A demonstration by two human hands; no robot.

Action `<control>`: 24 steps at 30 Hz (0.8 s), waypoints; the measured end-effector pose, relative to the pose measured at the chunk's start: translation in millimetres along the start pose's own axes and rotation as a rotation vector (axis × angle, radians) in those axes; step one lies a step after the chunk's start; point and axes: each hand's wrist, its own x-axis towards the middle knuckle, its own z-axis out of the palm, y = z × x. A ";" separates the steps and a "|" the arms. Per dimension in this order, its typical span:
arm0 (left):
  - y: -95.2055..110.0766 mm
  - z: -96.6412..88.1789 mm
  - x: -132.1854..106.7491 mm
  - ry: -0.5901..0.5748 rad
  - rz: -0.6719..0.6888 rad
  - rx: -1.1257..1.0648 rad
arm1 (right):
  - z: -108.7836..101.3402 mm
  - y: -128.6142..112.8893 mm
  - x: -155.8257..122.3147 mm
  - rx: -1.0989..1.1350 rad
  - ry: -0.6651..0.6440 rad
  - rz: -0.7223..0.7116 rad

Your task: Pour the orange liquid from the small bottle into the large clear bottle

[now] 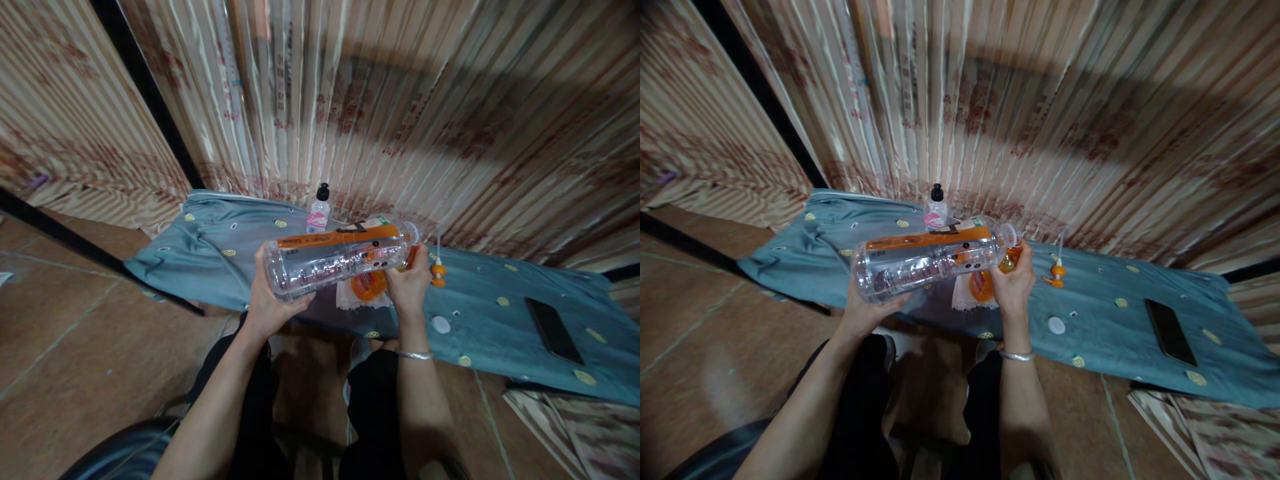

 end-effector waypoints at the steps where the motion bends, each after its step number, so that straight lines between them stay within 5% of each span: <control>1: -0.6 -0.2 -0.1 0.003 0.001 0.003 | 0.0 -0.2 0.0 -0.001 0.003 -0.001; 24: 0.8 3.1 0.7 0.013 0.005 -0.055 | -0.5 -0.7 0.3 -0.005 0.006 -0.008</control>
